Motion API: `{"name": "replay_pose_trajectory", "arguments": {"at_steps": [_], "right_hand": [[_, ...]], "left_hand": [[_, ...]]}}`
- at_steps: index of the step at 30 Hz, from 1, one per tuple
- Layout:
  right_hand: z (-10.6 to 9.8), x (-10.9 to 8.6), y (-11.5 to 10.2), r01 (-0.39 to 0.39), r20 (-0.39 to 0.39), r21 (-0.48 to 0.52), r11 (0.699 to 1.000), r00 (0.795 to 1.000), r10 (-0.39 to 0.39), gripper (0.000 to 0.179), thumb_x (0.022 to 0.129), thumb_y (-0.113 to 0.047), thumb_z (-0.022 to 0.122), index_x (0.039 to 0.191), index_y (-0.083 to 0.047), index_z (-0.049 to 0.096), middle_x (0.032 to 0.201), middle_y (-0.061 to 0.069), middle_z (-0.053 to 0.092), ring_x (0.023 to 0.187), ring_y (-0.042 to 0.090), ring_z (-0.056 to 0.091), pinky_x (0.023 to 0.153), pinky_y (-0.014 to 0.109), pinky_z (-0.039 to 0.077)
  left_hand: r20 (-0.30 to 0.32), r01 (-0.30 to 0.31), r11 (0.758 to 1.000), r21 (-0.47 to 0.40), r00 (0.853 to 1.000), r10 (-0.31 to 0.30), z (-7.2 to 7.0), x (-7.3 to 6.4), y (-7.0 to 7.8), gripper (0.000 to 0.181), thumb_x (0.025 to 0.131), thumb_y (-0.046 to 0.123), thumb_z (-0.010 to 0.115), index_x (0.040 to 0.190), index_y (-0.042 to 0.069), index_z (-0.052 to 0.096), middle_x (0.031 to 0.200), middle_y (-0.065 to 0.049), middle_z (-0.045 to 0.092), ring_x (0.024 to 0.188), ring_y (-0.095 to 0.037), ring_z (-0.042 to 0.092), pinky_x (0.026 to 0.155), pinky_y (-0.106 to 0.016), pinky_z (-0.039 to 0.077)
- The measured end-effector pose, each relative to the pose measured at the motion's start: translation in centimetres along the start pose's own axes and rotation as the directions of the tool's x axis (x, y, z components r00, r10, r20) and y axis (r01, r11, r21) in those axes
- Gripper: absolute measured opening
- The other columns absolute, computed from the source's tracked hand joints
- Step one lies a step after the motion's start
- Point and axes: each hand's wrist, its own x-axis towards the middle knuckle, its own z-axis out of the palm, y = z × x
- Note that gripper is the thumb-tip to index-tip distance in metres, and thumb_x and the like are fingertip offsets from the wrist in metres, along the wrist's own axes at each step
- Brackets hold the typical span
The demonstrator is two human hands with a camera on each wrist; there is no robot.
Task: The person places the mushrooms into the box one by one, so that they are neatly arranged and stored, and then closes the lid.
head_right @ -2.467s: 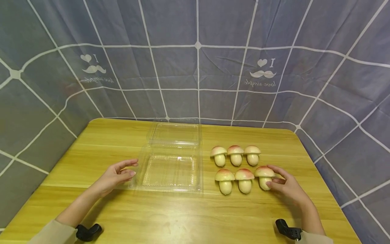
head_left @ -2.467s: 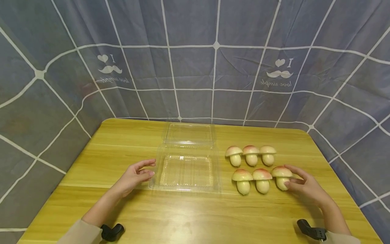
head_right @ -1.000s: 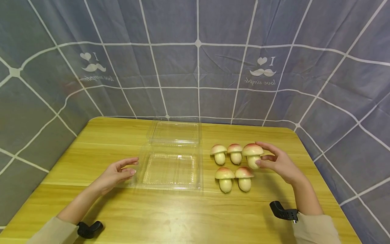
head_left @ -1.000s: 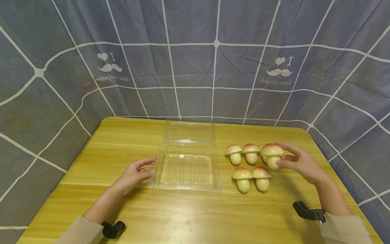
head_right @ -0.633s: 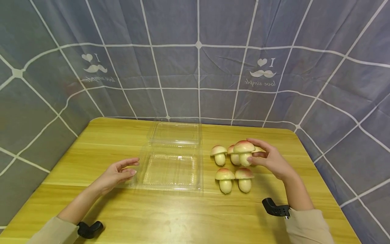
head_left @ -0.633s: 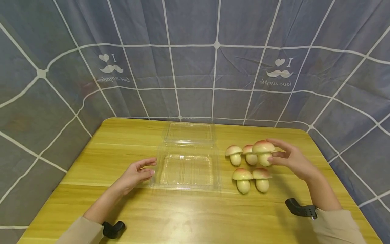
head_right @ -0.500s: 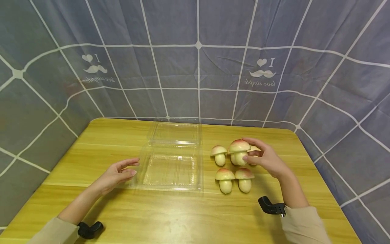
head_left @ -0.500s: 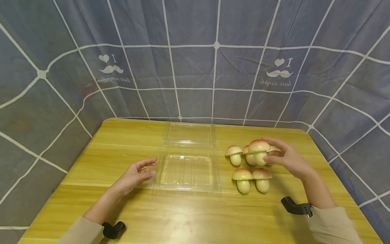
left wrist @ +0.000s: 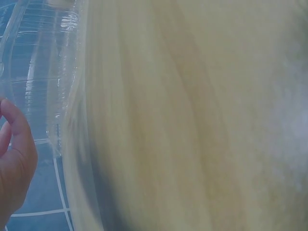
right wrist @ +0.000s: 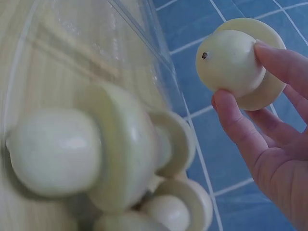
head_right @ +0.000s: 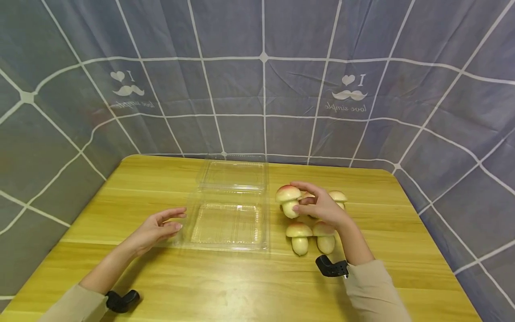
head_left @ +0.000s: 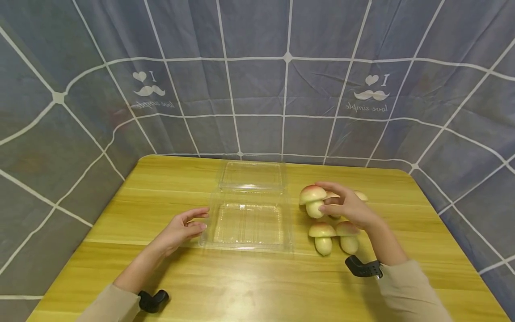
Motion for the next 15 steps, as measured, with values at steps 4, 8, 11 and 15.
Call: {"name": "replay_pose_trajectory", "arguments": {"at_steps": [4, 8, 11, 15], "right_hand": [[1.2, 1.0, 0.1, -0.012, 0.021, 0.057, 0.998, 1.000, 0.011, 0.066, 0.083, -0.003, 0.068, 0.141, 0.000, 0.036, 0.136, 0.013, 0.040, 0.093, 0.016, 0.059, 0.074, 0.034, 0.053], [2.4, 1.8, 0.1, -0.038, 0.051, 0.114, 0.993, 0.998, 0.032, 0.067, 0.082, 0.000, 0.068, 0.141, 0.000, 0.036, 0.133, 0.016, 0.042, 0.090, 0.015, 0.059, 0.074, 0.036, 0.053], [3.3, 2.6, 0.1, -0.046, 0.066, 0.122, 0.991, 0.997, 0.038, 0.065, 0.083, -0.001, 0.068, 0.141, -0.003, 0.038, 0.126, 0.012, 0.048, 0.084, 0.012, 0.058, 0.069, 0.030, 0.052], [4.6, 3.7, 0.1, -0.022, 0.089, 0.130, 0.991, 0.996, 0.010, 0.065, 0.083, -0.002, 0.068, 0.140, -0.004, 0.039, 0.122, 0.012, 0.052, 0.078, 0.010, 0.058, 0.061, 0.022, 0.046]], "left_hand": [[0.007, 0.008, 1.000, 0.008, 1.000, -0.008, 0.0, 0.0, -0.1, 0.061, 0.091, 0.008, 0.059, 0.141, -0.009, 0.028, 0.136, -0.031, 0.030, 0.096, -0.015, 0.055, 0.080, -0.023, 0.050], [0.003, 0.018, 1.000, 0.017, 1.000, -0.018, -0.1, 0.1, -0.2, 0.062, 0.091, 0.008, 0.060, 0.141, -0.008, 0.028, 0.136, -0.031, 0.031, 0.098, -0.016, 0.054, 0.080, -0.022, 0.050], [0.007, 0.010, 1.000, 0.020, 1.000, -0.010, 0.0, 0.2, -0.2, 0.061, 0.091, 0.008, 0.059, 0.141, -0.009, 0.029, 0.135, -0.031, 0.031, 0.097, -0.015, 0.055, 0.079, -0.022, 0.050], [0.016, -0.001, 1.000, 0.021, 1.000, 0.001, -0.1, 0.1, -0.1, 0.060, 0.092, 0.006, 0.058, 0.141, -0.010, 0.028, 0.135, -0.032, 0.031, 0.097, -0.015, 0.055, 0.079, -0.022, 0.050]]}}
